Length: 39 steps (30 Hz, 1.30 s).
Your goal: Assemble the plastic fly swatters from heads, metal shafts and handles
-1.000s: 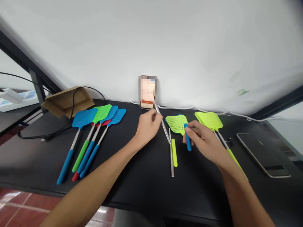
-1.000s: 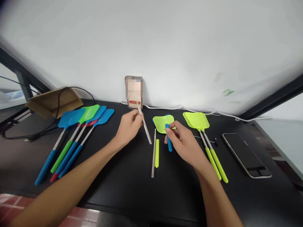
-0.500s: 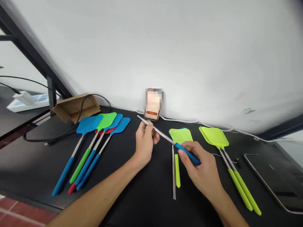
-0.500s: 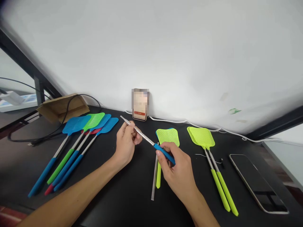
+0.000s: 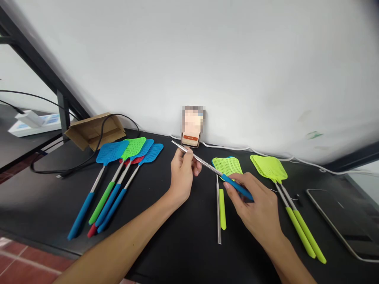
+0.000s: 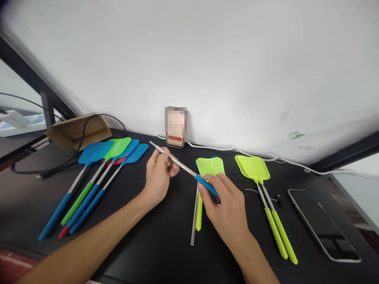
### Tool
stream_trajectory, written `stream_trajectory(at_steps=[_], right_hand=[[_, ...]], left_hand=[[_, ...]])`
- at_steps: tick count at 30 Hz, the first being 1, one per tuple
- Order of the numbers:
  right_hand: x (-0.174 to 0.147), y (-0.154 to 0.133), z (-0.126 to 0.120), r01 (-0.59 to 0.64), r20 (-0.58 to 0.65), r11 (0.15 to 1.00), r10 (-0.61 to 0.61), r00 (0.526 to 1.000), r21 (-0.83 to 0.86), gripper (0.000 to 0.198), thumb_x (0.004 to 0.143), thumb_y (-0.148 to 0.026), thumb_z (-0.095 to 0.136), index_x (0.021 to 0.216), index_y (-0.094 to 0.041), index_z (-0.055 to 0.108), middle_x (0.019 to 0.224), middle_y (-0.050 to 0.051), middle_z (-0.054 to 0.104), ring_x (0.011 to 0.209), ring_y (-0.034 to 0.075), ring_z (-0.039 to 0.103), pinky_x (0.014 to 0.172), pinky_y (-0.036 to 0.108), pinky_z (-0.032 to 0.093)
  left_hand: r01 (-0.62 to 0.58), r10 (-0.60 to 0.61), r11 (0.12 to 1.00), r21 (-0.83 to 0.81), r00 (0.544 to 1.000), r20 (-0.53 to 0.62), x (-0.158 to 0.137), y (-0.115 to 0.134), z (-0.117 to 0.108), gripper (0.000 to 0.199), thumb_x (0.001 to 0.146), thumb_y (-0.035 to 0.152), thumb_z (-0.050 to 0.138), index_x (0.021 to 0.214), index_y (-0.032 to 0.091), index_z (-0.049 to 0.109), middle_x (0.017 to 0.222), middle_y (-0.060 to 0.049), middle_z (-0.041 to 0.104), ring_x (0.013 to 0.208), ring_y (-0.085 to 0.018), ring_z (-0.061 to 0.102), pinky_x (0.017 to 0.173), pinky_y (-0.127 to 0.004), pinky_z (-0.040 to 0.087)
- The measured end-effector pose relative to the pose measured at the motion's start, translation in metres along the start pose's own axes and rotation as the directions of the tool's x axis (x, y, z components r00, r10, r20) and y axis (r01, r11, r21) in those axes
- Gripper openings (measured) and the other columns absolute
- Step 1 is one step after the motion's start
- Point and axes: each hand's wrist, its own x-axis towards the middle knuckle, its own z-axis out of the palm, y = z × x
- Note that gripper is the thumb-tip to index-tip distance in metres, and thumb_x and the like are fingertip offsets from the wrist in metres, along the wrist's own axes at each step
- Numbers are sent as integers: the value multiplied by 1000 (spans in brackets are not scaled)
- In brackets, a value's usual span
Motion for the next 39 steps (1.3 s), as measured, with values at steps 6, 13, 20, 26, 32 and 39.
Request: stream_trajectory(at_steps=[6, 13, 20, 26, 32, 39], right_hand=[[0, -1, 0, 45, -17, 999, -45, 999, -12, 7, 95, -21, 63, 102, -22, 65, 82, 2, 62, 69, 14, 59, 62, 27, 47], [-3, 1, 2, 53, -29, 999, -53, 998, 0, 5, 96, -22, 61, 99, -23, 65, 82, 3, 67, 74, 18, 64, 70, 31, 50], [-8, 0, 4, -519, 301, 732, 424, 854, 441, 21, 92, -41, 67, 87, -22, 67, 66, -2, 57, 52, 12, 49, 43, 24, 38], [-5, -4, 7, -823, 703, 160, 448, 553, 545, 32, 93, -52, 61, 88, -21, 62, 64, -3, 51, 46, 10, 41, 36, 22, 30], [1, 11, -6, -483, 150, 870, 466, 872, 103, 36, 98, -53, 52, 86, -22, 67, 76, 3, 68, 64, 18, 60, 60, 29, 44], [3, 23, -1, -492, 236, 847, 446, 863, 200, 34, 97, -52, 55, 86, -22, 66, 70, 1, 62, 58, 15, 54, 56, 29, 40]], left_hand=[[53, -59, 998, 45, 985, 161, -9, -4, 4, 20, 93, 37, 60, 87, 21, 51, 60, 4, 60, 45, -8, 46, 49, -22, 36], [86, -102, 994, 60, 932, 348, -20, -8, 6, 29, 89, 44, 70, 90, 16, 61, 64, 2, 56, 53, -8, 45, 53, -23, 36], [131, -134, 991, 38, 887, 441, -19, -15, 1, 33, 87, 48, 72, 86, 16, 62, 65, 1, 53, 60, -10, 48, 58, -24, 37], [148, -176, 984, 96, 861, 477, -17, -15, 1, 34, 89, 48, 69, 86, 16, 60, 69, 0, 55, 60, -11, 50, 60, -25, 40], [360, -267, 919, -161, 868, 419, -9, -12, 4, 41, 96, 55, 53, 77, 19, 48, 60, 2, 49, 53, -10, 44, 55, -25, 36], [381, -406, 911, 155, 768, 496, -4, -9, -4, 35, 98, 46, 53, 82, 15, 58, 53, 5, 43, 44, -7, 35, 47, -21, 28]])
